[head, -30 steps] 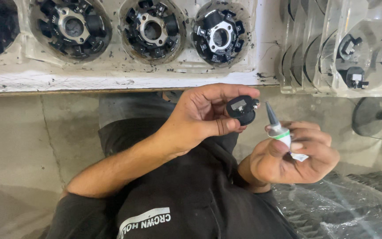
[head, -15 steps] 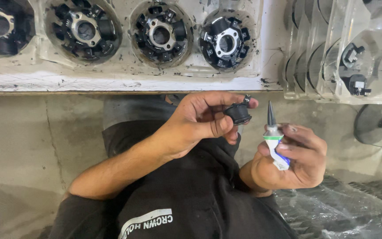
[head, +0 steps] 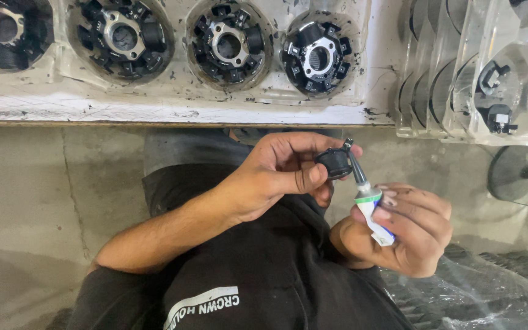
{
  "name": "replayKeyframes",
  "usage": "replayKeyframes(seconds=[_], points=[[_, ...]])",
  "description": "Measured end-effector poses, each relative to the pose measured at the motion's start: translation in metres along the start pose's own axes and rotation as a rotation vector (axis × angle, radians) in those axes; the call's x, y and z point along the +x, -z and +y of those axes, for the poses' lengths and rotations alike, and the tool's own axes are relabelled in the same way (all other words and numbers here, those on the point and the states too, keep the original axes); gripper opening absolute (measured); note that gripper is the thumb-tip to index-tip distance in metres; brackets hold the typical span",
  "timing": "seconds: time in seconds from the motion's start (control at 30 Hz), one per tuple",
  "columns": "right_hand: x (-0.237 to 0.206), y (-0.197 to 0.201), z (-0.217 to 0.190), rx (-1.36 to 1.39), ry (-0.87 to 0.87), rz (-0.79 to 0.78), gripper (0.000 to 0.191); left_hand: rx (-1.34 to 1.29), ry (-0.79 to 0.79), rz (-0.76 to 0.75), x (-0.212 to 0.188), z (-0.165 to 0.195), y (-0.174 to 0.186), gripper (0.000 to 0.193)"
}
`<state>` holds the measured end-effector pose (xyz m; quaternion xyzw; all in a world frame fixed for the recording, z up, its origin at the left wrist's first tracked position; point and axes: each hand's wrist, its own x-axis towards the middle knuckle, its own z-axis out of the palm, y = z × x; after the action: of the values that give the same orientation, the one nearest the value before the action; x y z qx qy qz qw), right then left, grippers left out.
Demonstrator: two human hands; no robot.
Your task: The person sits at a workbench with blister trays of small black mechanical components. They pick one component at a time, squeeze liquid from a small nozzle-tipped tube onto it, and place the treated component back into the tray, repeating this across many components.
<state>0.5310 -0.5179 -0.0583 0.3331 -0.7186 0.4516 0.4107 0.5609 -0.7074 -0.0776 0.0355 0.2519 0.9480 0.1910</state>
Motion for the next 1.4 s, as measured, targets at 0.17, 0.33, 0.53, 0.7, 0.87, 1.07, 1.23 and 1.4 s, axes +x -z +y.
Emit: replayKeyframes(seconds=[0.17, 0.33, 0.53, 0.7, 0.87, 1.07, 1.23, 1.4], points=[[-0.003, 0.000, -0.003, 0.051, -0.074, 0.044, 0.033, -0.017, -0.003, -0.014, 0.000, 0.003, -0.002, 0.046], [-0.007, 0.001, -0.004, 0.031, -0.105, 0.075, 0.033, -0.016, 0.016, -0.018, -0.001, 0.003, -0.001, 0.049], [-0.008, 0.005, -0.004, 0.015, -0.141, 0.015, 0.034, -0.012, 0.021, -0.037, 0.000, 0.000, 0.000, 0.050], [-0.013, 0.003, -0.003, 0.007, -0.125, 0.064, 0.033, -0.046, 0.037, -0.036, 0.000, -0.002, 0.001, 0.050], [-0.014, 0.003, -0.002, 0.047, -0.144, 0.074, 0.028, -0.070, 0.040, -0.020, 0.000, -0.004, 0.002, 0.049], [-0.011, 0.004, -0.009, 0.097, -0.213, 0.036, 0.031, -0.111, 0.045, -0.034, 0.000, -0.006, 0.005, 0.051], [-0.009, 0.012, -0.014, 0.110, -0.327, -0.048, 0.028, -0.123, 0.061, -0.011, 0.000, -0.009, 0.008, 0.052], [-0.013, 0.015, -0.002, 0.294, -0.385, 0.182, 0.032, 0.059, -0.047, 0.081, 0.005, -0.001, 0.001, 0.044]])
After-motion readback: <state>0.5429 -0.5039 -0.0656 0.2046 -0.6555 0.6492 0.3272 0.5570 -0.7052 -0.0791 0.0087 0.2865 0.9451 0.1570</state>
